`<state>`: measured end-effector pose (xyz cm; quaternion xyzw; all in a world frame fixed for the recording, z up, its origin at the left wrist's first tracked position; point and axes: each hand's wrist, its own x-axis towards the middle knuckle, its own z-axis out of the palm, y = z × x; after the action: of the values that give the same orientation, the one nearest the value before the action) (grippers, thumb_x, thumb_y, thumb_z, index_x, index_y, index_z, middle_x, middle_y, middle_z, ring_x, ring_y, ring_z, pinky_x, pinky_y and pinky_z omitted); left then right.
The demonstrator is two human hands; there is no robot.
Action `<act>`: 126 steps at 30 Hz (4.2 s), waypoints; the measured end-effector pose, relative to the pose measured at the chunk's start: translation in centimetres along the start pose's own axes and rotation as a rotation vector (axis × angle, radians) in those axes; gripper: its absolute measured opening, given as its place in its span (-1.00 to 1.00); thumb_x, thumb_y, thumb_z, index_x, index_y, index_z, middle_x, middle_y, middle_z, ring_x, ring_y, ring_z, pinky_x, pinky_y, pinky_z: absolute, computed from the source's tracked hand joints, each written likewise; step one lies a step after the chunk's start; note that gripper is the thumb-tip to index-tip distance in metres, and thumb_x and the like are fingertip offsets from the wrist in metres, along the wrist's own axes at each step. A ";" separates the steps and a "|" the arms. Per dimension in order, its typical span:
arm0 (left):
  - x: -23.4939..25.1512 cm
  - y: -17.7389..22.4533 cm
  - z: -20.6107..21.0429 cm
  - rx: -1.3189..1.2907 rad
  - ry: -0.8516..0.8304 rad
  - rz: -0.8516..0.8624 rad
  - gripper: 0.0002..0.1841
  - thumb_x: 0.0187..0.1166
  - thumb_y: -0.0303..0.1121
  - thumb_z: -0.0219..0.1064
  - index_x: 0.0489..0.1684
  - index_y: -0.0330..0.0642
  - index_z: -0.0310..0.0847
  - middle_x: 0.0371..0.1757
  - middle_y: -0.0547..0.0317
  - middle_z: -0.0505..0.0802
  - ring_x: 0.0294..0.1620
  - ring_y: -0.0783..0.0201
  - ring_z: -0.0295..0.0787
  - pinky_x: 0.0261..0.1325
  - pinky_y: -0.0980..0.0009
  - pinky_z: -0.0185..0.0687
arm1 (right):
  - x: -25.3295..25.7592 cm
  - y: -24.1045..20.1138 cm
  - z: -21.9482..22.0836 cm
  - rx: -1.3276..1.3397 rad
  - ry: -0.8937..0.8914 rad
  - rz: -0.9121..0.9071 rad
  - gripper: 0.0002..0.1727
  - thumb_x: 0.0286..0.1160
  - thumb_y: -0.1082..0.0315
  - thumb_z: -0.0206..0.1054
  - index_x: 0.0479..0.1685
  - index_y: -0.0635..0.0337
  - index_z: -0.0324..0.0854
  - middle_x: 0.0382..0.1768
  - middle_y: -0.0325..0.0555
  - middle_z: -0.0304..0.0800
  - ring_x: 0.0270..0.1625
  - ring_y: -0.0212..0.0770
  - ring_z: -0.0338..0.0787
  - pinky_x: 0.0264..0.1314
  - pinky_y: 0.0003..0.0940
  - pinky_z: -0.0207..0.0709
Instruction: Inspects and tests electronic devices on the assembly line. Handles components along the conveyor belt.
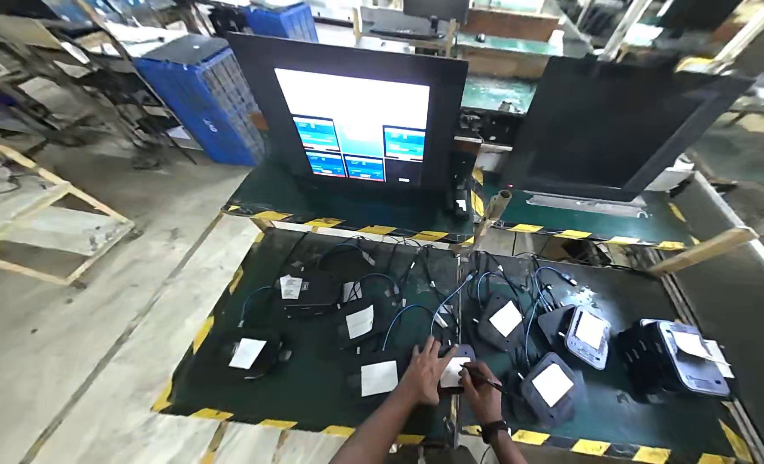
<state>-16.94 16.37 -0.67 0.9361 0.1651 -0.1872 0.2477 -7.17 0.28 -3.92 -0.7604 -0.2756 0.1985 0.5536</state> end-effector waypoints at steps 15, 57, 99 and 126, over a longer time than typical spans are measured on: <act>-0.4 -0.9 3.1 -0.075 0.082 -0.084 0.50 -0.22 0.02 0.83 0.96 0.13 -0.23 0.88 -0.13 0.15 0.92 -0.19 -0.16 0.80 -0.22 0.05 | 0.4 1.9 0.4 -0.257 -0.141 0.051 -0.83 0.37 0.29 0.47 -0.13 0.11 0.83 -0.36 -0.25 0.91 -0.34 -0.39 0.86 -0.15 -0.33 0.78; -12.2 -22.0 -4.6 -0.121 0.170 -0.149 -0.36 0.68 -0.47 0.18 0.83 -0.09 0.21 0.91 0.07 0.19 0.92 -0.02 -0.02 0.82 -0.27 -0.01 | 4.1 -7.7 27.8 -0.028 0.011 -0.046 -0.79 0.38 0.40 0.44 -0.09 0.32 0.78 -0.27 -0.10 0.91 -0.28 -0.31 0.89 -0.10 -0.32 0.83; -9.7 -39.1 -15.3 -0.142 0.201 -0.085 -0.58 0.57 -0.50 0.25 0.31 0.14 0.80 0.62 -0.05 0.60 0.69 -0.14 0.40 0.64 -0.08 0.44 | 12.1 -12.7 41.4 0.032 -0.057 0.024 -0.84 0.42 0.39 0.44 -0.12 0.26 0.79 -0.34 -0.17 0.90 -0.37 -0.33 0.88 -0.19 -0.36 0.84; -10.0 -39.1 -17.6 -0.008 0.041 0.027 -0.48 0.22 -0.70 0.50 0.19 -0.01 0.85 0.54 -0.03 0.63 0.58 -0.15 0.49 0.48 -0.15 0.60 | -2.2 -15.9 46.2 -0.183 -0.603 -0.037 -0.78 0.44 0.23 0.40 -0.08 0.10 0.86 -0.25 -0.19 0.93 -0.21 -0.37 0.88 0.01 -0.36 0.77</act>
<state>-36.69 55.62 2.20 0.9409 0.1580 -0.1640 0.2508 -40.06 36.49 -3.10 -0.7086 -0.4578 0.3795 0.3798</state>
